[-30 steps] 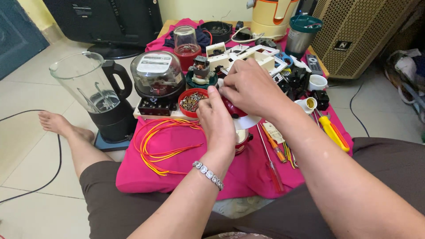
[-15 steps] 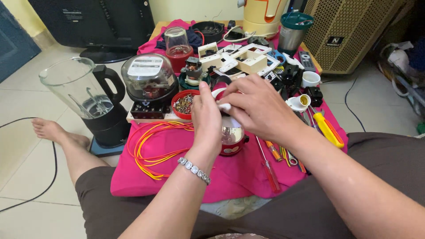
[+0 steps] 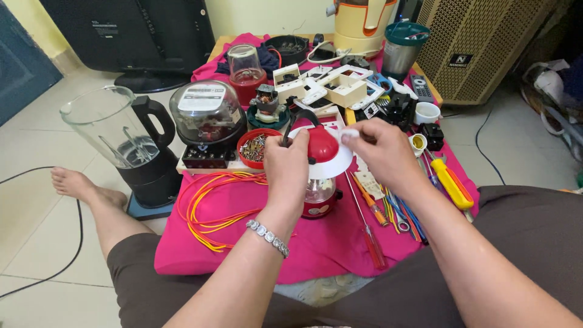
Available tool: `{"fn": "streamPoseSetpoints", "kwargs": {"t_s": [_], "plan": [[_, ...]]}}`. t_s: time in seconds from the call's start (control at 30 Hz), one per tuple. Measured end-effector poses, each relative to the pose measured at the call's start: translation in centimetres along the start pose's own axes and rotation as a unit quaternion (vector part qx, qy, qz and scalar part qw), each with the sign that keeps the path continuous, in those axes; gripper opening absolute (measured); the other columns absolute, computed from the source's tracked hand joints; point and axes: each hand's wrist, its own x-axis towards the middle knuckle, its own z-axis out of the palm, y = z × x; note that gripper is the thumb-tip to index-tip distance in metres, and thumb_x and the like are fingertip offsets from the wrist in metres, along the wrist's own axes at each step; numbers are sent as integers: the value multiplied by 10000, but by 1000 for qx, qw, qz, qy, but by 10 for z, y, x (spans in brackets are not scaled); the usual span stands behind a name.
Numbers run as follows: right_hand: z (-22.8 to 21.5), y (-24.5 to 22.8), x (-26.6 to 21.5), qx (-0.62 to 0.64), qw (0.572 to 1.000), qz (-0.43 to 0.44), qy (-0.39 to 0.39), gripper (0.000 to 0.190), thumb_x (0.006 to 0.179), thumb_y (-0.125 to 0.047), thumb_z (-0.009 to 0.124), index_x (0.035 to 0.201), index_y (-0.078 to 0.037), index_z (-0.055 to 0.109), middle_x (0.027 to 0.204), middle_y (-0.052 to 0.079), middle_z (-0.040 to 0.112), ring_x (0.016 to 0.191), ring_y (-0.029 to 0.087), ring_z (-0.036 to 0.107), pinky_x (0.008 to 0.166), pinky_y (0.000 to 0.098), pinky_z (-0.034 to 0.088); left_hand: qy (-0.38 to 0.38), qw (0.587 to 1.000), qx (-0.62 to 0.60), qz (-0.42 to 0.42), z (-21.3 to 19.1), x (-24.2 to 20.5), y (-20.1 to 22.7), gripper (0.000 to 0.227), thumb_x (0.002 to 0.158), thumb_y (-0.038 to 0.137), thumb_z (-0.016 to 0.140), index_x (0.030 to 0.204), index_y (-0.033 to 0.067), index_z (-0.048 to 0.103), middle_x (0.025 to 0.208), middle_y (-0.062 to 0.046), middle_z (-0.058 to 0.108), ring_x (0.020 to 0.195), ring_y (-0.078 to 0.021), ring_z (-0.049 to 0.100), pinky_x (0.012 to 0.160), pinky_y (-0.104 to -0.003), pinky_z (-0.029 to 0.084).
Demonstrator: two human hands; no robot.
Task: Assembling a small red and white electronic device by fitting parts together and using a screwdriver to secure them.
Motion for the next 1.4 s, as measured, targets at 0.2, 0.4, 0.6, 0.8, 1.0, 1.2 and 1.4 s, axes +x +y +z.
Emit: {"fn": "streamPoseSetpoints", "kwargs": {"t_s": [0.2, 0.4, 0.6, 0.8, 1.0, 1.2, 1.4], "plan": [[16, 3, 47, -33, 999, 25, -33, 252, 838, -310, 765, 1076, -233, 799, 925, 20, 763, 940, 256, 725, 844, 425, 545, -5, 1000, -7, 1, 1, 2, 2, 359, 922, 341, 639, 1112, 41, 591, 1110, -151, 574, 1139, -316, 590, 929, -409, 476], [5, -8, 3, -96, 994, -39, 40, 156, 880, -283, 776, 1005, -195, 801, 906, 63, 713, 914, 302, 712, 798, 418, 543, 20, 1000, -14, 14, 5, -2, -1, 360, 908, 348, 655, 1066, 32, 589, 1079, -156, 570, 1142, -349, 593, 924, -431, 480], [-1, -54, -63, -39, 991, -71, 104, 164, 895, -156, 763, 1033, -218, 825, 875, 31, 669, 850, 208, 703, 779, 339, 549, 77, 996, -47, -2, 14, -8, 0, 359, 877, 356, 681, 1041, 44, 610, 1072, -154, 591, 1125, -327, 606, 941, -400, 478], [3, -16, -20, -39, 995, -63, 68, 167, 916, -156, 733, 1056, -190, 818, 929, 63, 693, 872, 253, 689, 803, 403, 542, 55, 993, -101, -8, 10, -52, 10, 618, 869, 472, 653, 1165, -65, 574, 1220, -276, 540, 1259, -424, 526, 1081, -457, 387], [-3, 5, 22, -5, 998, -56, -10, 163, 915, -222, 747, 1064, -209, 813, 986, 54, 724, 952, 244, 705, 858, 383, 527, 42, 982, -65, 170, -8, -22, -20, 510, 944, 322, 627, 1322, 37, 439, 1327, -250, 437, 1355, -444, 394, 1145, -498, 289], [-2, 8, 20, 8, 998, -64, -7, 192, 926, -225, 745, 1099, -164, 803, 979, 100, 714, 975, 267, 703, 863, 395, 534, -193, 900, 141, 364, -48, 12, -15, 458, 1063, 429, 372, 1401, 211, 592, 1544, -177, 432, 1458, -440, 369, 1189, -555, 268], [2, 3, 22, 31, 998, -59, -9, 209, 917, -226, 769, 1117, -170, 795, 1002, 105, 722, 1019, 250, 699, 882, 392, 535, -200, 850, 220, 435, -64, 31, -21, 744, 689, 388, 927, 1356, 272, 620, 1461, -119, 525, 1380, -394, 498, 1147, -512, 390]]}}
